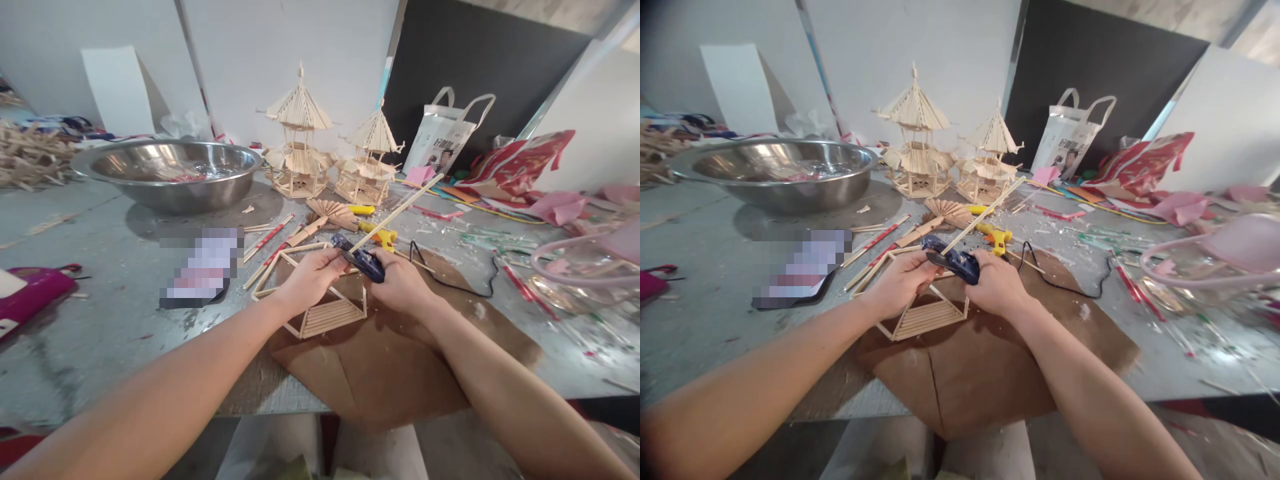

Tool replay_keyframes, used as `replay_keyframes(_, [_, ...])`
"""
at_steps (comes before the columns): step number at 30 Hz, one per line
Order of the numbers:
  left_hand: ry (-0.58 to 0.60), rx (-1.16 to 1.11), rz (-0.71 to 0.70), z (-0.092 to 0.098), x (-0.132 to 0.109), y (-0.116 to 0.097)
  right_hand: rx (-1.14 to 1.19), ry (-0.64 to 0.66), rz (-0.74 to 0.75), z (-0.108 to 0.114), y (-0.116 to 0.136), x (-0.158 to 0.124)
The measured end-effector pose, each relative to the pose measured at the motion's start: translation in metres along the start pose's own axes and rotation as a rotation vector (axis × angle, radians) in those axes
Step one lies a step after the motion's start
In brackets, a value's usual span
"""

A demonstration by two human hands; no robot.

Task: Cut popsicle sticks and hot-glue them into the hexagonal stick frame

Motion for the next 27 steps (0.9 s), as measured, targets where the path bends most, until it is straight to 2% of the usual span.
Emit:
replay_keyframes(3, [-0.012,0.042,-0.030,0.002,0.000,0.001,-0.002,-0.006,-0.007,-0.001,-0.001,0.000])
replay_keyframes(6, [-0.057,0.279,-0.130,0.009,0.001,-0.007,-0.025,-0.015,-0.028,-0.002,-0.002,0.001])
replay_keyframes(10, [-0.079,0.573,-0.159,0.015,-0.001,-0.011,-0.050,-0.010,-0.068,-0.003,-0.005,0.001])
replay_keyframes(16, [-0.044,0.703,-0.163,0.016,-0.002,-0.011,-0.044,-0.024,0.016,-0.002,-0.001,0.000])
replay_keyframes(21, [-0.028,0.717,-0.164,0.017,-0.002,-0.011,-0.060,-0.001,0.042,-0.006,0.000,0.001])
replay_keyframes(27, [-0.015,0.452,-0.200,0.010,0.000,-0.014,-0.020,-0.026,0.042,-0.003,0.001,0.001])
Point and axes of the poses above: each hand's wrist, its own x-axis towards the middle knuckle, its own z-axis out of the back of the hand, y = z × x, the point moved 10 cm from there along x, towards the middle knuckle, and after that the axes turned 11 degrees about -z, right-handed, at the moved point
